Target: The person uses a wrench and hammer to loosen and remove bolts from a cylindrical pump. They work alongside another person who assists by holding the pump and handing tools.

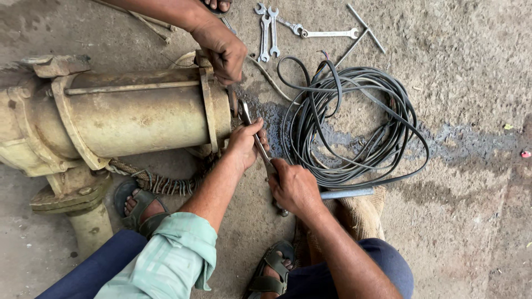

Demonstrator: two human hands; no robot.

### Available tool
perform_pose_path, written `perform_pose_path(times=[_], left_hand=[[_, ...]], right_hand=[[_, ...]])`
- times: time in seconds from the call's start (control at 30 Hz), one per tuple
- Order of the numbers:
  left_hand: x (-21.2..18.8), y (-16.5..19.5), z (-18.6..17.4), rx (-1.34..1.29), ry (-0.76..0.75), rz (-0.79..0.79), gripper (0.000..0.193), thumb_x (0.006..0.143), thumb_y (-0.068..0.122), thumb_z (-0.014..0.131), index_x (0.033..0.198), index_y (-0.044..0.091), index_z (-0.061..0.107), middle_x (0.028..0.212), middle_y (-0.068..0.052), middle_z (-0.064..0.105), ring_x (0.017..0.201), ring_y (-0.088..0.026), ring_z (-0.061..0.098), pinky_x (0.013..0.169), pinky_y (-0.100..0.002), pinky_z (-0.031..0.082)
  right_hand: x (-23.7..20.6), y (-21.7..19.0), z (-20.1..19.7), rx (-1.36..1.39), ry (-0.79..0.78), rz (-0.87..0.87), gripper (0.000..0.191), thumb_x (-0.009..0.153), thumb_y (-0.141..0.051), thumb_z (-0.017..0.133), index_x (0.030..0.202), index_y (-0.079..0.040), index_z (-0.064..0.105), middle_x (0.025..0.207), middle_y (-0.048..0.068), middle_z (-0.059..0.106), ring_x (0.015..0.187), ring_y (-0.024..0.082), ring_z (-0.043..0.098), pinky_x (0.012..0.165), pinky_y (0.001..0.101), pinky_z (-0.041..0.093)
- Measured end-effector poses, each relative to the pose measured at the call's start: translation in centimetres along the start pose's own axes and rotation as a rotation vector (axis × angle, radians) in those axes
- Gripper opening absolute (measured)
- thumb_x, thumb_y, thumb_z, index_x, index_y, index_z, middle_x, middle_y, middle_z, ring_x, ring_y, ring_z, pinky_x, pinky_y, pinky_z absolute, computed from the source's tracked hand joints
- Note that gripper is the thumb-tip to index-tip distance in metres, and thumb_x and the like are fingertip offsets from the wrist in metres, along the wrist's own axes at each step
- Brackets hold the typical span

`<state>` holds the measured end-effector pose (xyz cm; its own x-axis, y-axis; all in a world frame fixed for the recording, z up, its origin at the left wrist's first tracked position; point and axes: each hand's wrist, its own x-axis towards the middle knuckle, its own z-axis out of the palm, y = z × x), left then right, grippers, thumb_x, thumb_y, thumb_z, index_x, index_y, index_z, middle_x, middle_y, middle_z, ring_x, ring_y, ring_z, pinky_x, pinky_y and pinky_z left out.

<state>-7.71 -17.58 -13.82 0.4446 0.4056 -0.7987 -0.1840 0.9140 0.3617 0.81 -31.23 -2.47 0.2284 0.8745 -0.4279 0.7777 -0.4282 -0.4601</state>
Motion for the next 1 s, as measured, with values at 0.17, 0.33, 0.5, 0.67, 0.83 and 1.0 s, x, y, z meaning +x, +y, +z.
perform_pose_path(times=[0.17, 0.33, 0.5, 0.67, 0.83, 1.0], left_hand=[[-0.2, -0.8, 0.0, -0.049, 0.084, 0.080, 0.014, 0.095, 0.020, 0.068, 0.104, 0.010, 0.064, 0.070, 0.002, 0.055, 0.060, -0.011, 0.053, 0.055, -0.030, 0.050], [0.5, -1.9, 0.1, -0.173, 0.071, 0.135, 0.010, 0.095, 0.020, 0.067, 0.092, 0.012, 0.061, 0.065, 0.004, 0.049, 0.055, -0.011, 0.046, 0.049, -0.028, 0.041], [0.3, -2.8, -0.2, -0.344, 0.028, 0.143, 0.022, 0.098, 0.024, 0.066, 0.083, 0.014, 0.053, 0.066, 0.004, 0.047, 0.055, -0.011, 0.045, 0.051, -0.027, 0.040], [0.5, -3.0, -0.6, -0.472, -0.095, 0.132, 0.026, 0.100, 0.025, 0.065, 0.081, 0.014, 0.051, 0.064, 0.003, 0.046, 0.055, -0.012, 0.044, 0.054, -0.028, 0.040], [0.3, -2.4, -0.7, -0.397, -0.021, 0.150, 0.023, 0.099, 0.025, 0.065, 0.082, 0.013, 0.053, 0.062, 0.003, 0.046, 0.055, -0.013, 0.045, 0.056, -0.030, 0.042], [-1.3, -1.2, -0.3, -0.319, -0.032, 0.090, 0.026, 0.098, 0.028, 0.066, 0.082, 0.014, 0.052, 0.063, 0.003, 0.048, 0.055, -0.013, 0.048, 0.054, -0.030, 0.045]], right_hand=[[0.4, -1.1, -0.4, -0.058, -0.149, 0.057, 0.033, 0.095, -0.019, 0.058, 0.126, -0.007, 0.060, 0.070, 0.014, 0.070, 0.056, 0.031, 0.072, 0.050, 0.0461, 0.058], [0.0, -2.3, -0.4, -0.148, -0.092, 0.000, 0.029, 0.092, -0.018, 0.060, 0.118, -0.003, 0.059, 0.070, 0.015, 0.070, 0.057, 0.035, 0.071, 0.050, 0.0481, 0.056], [0.1, -2.8, -1.4, -0.086, -0.015, -0.059, 0.021, 0.090, -0.015, 0.062, 0.107, -0.003, 0.062, 0.075, 0.017, 0.071, 0.062, 0.035, 0.072, 0.055, 0.0476, 0.057], [0.5, -3.2, -1.8, -0.059, 0.026, -0.093, 0.019, 0.088, -0.015, 0.063, 0.103, -0.004, 0.064, 0.073, 0.018, 0.072, 0.062, 0.037, 0.071, 0.057, 0.0487, 0.056], [1.2, -3.2, -0.7, -0.062, -0.078, 0.012, 0.015, 0.096, -0.013, 0.056, 0.104, -0.004, 0.065, 0.073, 0.015, 0.072, 0.057, 0.032, 0.071, 0.052, 0.0450, 0.057], [1.2, -3.2, -0.1, 0.114, 0.079, -0.090, 0.021, 0.087, -0.008, 0.059, 0.106, -0.003, 0.066, 0.070, 0.018, 0.071, 0.055, 0.033, 0.071, 0.053, 0.0444, 0.057]])
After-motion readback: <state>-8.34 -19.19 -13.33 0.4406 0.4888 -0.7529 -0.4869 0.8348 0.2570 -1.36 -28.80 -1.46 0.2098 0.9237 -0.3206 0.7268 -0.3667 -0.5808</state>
